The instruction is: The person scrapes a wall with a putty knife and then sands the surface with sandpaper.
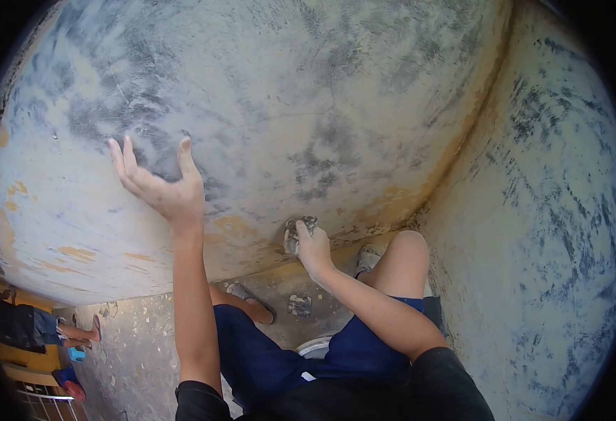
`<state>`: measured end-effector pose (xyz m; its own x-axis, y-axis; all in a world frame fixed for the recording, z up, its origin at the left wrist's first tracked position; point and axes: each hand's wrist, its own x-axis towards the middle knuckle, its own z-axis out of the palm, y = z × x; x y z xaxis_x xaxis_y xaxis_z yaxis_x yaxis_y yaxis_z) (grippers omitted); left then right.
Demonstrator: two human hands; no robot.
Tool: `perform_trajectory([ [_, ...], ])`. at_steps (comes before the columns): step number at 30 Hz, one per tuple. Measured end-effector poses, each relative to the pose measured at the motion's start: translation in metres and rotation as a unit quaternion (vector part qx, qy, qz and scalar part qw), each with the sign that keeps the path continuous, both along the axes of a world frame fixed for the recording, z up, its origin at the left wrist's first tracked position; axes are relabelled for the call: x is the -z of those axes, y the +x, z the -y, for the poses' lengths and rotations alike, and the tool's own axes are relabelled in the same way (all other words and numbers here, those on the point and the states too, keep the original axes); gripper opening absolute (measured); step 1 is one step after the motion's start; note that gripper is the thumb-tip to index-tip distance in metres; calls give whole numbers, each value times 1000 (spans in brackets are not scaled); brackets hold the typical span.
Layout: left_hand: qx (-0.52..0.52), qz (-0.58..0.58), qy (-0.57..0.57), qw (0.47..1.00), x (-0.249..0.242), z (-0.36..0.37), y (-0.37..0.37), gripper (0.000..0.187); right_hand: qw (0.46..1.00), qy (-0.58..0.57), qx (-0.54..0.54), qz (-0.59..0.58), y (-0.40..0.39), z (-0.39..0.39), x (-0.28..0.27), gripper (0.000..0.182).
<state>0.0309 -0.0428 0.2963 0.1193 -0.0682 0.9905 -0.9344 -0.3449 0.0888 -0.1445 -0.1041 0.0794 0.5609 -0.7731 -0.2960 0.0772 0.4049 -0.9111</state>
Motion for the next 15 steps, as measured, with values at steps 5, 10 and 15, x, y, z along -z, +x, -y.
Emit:
perform_trajectory([
  [5, -20, 50, 52, 997, -21, 39, -7, 98, 981, -140, 109, -72, -3, 0, -3, 46],
  [10, 2, 57, 83, 995, 6, 76, -33, 99, 959, -221, 171, -48, -27, -6, -37, 41],
  [15, -52, 50, 32, 997, -4, 71, -22, 94, 911, -330, 246, 33, -29, 9, -35, 37],
])
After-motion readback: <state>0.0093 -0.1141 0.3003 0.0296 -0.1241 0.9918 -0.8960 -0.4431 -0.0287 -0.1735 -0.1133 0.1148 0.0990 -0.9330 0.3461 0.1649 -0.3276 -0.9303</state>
